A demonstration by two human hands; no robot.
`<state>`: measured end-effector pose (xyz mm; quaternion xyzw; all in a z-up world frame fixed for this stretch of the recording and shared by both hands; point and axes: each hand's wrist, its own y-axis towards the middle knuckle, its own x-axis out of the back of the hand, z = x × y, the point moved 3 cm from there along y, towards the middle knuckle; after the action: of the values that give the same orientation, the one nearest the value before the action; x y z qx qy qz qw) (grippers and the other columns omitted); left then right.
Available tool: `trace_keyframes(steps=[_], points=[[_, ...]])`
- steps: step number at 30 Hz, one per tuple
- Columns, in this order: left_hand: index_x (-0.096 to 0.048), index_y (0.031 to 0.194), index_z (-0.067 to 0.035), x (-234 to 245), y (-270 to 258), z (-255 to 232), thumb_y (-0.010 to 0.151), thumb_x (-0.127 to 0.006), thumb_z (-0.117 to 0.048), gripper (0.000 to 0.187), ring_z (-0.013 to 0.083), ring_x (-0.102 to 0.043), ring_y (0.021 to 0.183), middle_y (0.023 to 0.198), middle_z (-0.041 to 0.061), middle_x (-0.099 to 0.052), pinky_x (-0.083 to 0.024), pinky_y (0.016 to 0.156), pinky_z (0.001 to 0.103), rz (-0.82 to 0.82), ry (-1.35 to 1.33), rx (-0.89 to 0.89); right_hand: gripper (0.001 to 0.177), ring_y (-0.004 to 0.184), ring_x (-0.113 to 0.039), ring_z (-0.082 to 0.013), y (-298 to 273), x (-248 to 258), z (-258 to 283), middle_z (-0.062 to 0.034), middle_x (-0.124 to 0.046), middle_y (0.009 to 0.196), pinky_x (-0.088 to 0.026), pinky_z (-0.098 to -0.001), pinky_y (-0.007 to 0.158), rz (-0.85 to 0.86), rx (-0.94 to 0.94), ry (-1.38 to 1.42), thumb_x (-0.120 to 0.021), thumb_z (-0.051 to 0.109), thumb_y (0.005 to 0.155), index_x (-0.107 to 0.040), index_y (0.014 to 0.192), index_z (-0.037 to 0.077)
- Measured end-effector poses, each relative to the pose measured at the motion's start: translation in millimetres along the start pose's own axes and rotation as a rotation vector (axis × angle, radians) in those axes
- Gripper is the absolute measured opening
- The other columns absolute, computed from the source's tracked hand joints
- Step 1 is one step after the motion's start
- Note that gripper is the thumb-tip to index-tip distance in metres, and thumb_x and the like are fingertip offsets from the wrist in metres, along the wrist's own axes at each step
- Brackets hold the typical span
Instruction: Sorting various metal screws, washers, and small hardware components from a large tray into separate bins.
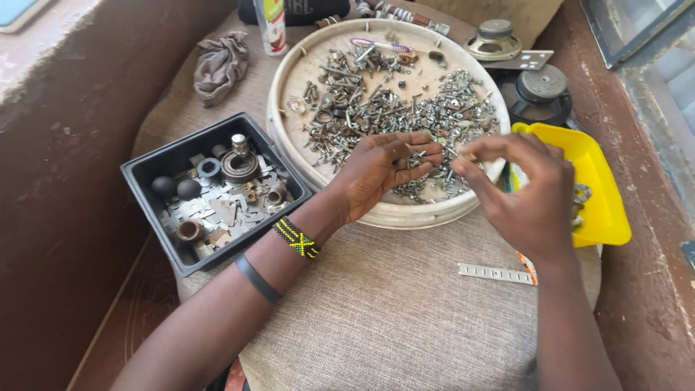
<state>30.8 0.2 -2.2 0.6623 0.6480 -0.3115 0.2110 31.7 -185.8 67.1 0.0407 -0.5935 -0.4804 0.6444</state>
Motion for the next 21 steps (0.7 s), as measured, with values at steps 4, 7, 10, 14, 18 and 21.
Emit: trace_keyframes(steps=[4, 7, 10, 14, 18, 21], points=[[-0.055, 0.13, 0.014, 7.4, 5.4, 5.2, 0.101, -0.045, 0.005, 0.032, 0.0353, -0.067, 0.116, 0.129, 0.03, -0.065, -0.057, 0.101, 0.036, -0.012, -0.036, -0.001, 0.015, 0.088, -0.067, -0.014, -21.0, 16.1, -5.7, -0.0072, -0.074, 0.095, -0.05, -0.0297, 0.09, -0.015, -0.133, 0.109, -0.086, 0.01, 0.094, -0.074, 0.1, 0.002], [-0.053, 0.132, 0.016, 8.1, 9.2, 8.6, 0.108, -0.039, -0.005, 0.035, 0.0387, -0.065, 0.119, 0.129, 0.033, -0.064, -0.055, 0.105, 0.04, 0.034, -0.061, -0.018, 0.015, 0.096, -0.067, -0.0133, -38.2, 30.9, -21.5, -0.0093, -0.073, 0.104, -0.054, -0.0284, 0.096, -0.099, -0.257, 0.147, -0.083, 0.001, 0.099, -0.072, 0.108, -0.002], [-0.053, 0.133, 0.015, 3.8, 3.0, 4.5, 0.108, -0.041, -0.012, 0.039, 0.0375, -0.066, 0.118, 0.129, 0.033, -0.064, -0.056, 0.104, 0.039, 0.026, -0.04, -0.001, 0.019, 0.098, -0.066, -0.0167, -51.5, 49.6, -37.8, -0.0164, -0.073, 0.113, -0.052, -0.0281, 0.092, -0.145, -0.307, 0.115, -0.082, -0.005, 0.102, -0.074, 0.119, -0.007], [-0.057, 0.125, 0.013, 1.2, 0.5, 4.3, 0.109, -0.038, -0.013, 0.035, 0.0387, -0.068, 0.118, 0.125, 0.032, -0.067, -0.057, 0.105, 0.04, 0.024, -0.001, -0.009, 0.012, 0.099, -0.068, -0.0185, -72.1, 69.8, -64.1, -0.0167, -0.073, 0.106, -0.055, -0.0311, 0.093, -0.187, -0.354, 0.065, -0.075, 0.003, 0.115, -0.074, 0.116, -0.009], [-0.06, 0.12, 0.011, -2.4, -3.7, -0.2, 0.108, -0.038, -0.012, 0.034, 0.0392, -0.069, 0.118, 0.123, 0.032, -0.069, -0.057, 0.106, 0.041, 0.018, 0.056, -0.017, 0.012, 0.099, -0.07, -0.0207, -72.7, 77.5, -58.3, -0.0173, -0.074, 0.109, -0.055, -0.0315, 0.092, -0.174, -0.359, 0.013, -0.074, 0.004, 0.11, -0.074, 0.114, -0.008], [-0.06, 0.121, 0.013, -1.5, -3.4, -0.7, 0.107, -0.041, -0.013, 0.035, 0.04, -0.069, 0.118, 0.125, 0.033, -0.068, -0.058, 0.104, 0.039, 0.006, 0.036, -0.017, 0.019, 0.113, -0.071, -0.0246, -70.8, 81.4, -51.1, -0.0139, -0.075, 0.118, -0.052, -0.0382, 0.099, -0.112, -0.307, -0.04, -0.076, 0.012, 0.104, -0.074, 0.118, -0.001]])
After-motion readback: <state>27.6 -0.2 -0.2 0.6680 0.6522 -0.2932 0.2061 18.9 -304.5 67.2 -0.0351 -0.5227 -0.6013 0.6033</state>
